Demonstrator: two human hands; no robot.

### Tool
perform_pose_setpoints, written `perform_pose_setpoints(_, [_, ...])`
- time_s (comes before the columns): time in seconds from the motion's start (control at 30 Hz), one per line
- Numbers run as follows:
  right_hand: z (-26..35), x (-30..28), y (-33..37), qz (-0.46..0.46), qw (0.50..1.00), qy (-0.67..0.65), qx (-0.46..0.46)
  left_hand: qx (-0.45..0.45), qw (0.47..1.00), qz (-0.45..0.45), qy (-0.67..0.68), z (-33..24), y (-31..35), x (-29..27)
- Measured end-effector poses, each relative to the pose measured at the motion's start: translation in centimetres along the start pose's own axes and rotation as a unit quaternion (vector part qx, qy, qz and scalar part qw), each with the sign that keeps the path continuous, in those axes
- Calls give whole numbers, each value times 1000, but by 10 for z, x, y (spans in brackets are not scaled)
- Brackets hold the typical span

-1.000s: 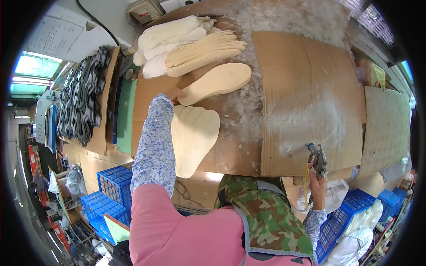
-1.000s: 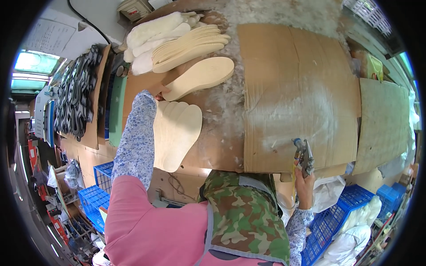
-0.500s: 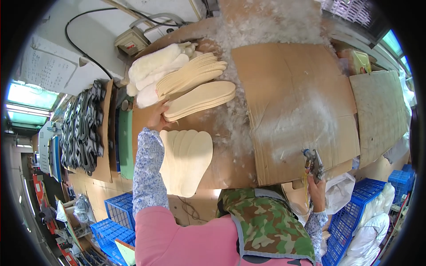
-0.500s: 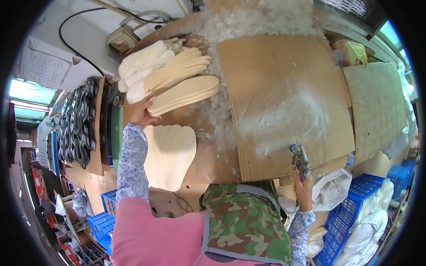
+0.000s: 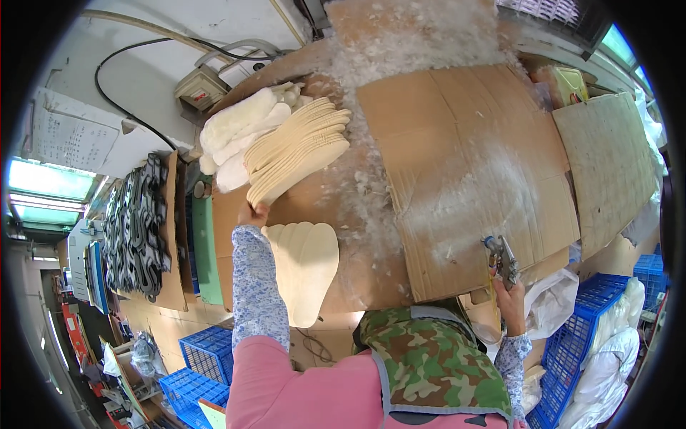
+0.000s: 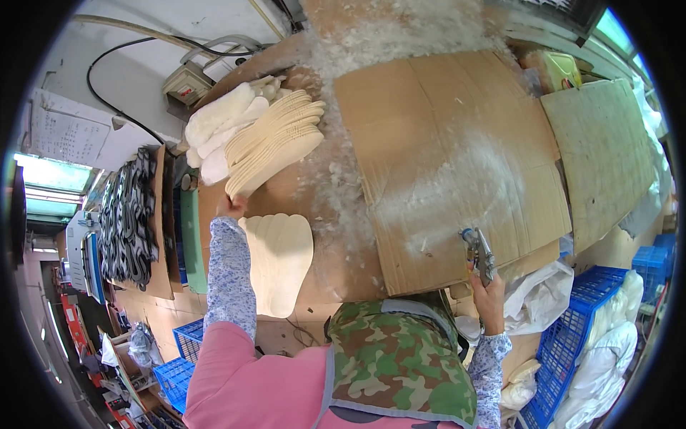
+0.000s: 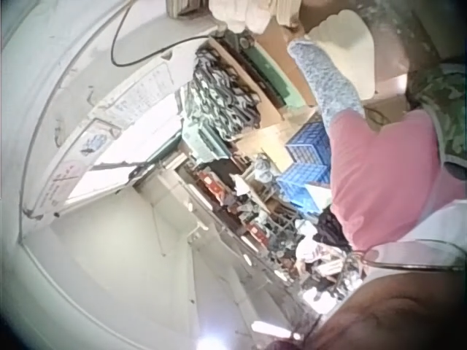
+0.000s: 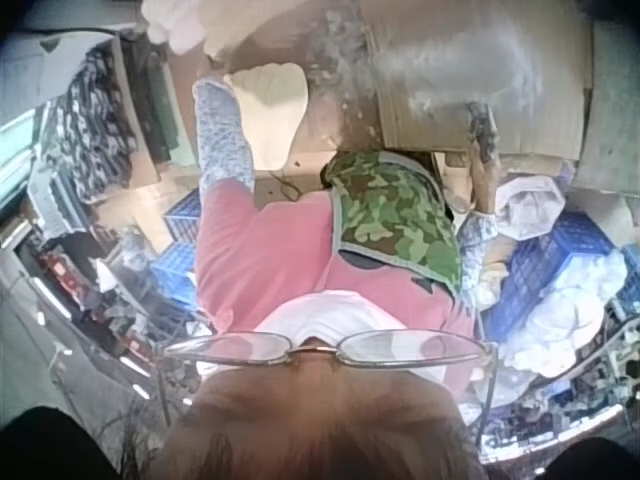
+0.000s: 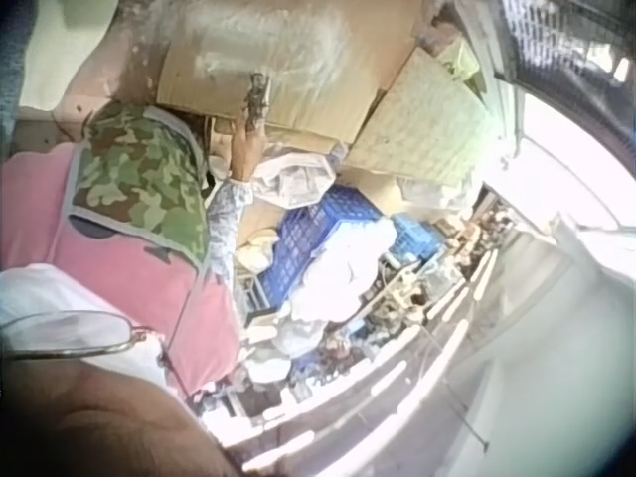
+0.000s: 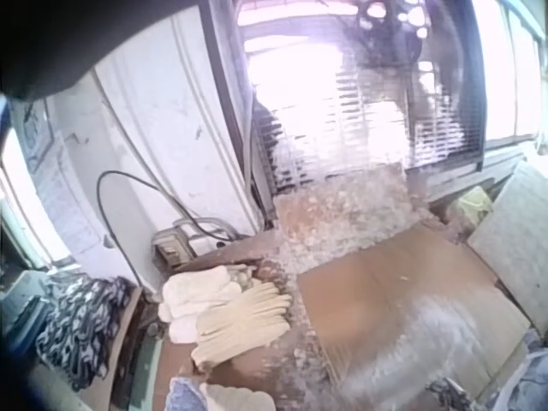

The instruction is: Applying glue to shoe insoles using a glue gun and stacking them.

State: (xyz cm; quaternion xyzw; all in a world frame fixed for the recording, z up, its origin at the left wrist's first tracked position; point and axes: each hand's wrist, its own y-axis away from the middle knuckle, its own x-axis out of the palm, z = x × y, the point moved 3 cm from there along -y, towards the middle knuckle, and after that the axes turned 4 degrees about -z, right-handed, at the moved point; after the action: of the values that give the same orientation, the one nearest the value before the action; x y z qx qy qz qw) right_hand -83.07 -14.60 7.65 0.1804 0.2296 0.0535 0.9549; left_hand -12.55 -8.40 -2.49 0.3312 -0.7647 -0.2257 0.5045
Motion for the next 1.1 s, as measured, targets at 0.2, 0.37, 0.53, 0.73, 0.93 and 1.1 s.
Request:
perform_pose_setpoints(0.2, [-6,0,0,-29,1000,0,6,194,980,17,39,32,22,58])
perform_pose_setpoints(0.37, [-6,1,-6,-8,1000,7,-6,243,908,-68,-335,26,30,45])
perform_pose_setpoints(0.53, [-4,1,-5,-7,1000,-2,-6,120,930,-23,-346,30,38,47])
perform_pose_setpoints(0.73, [-6,-2,-6,3,1000,-11,-2,42,922,34,-384,33,10,26])
perform_pose_setpoints(0.93, [-6,0,-7,7,1000,-20,20,339,571,-212,-717,12,-12,8])
perform_pose_setpoints(1.1, [7,0,2,11,998,-1,66,486,357,-244,-759,58,25,78])
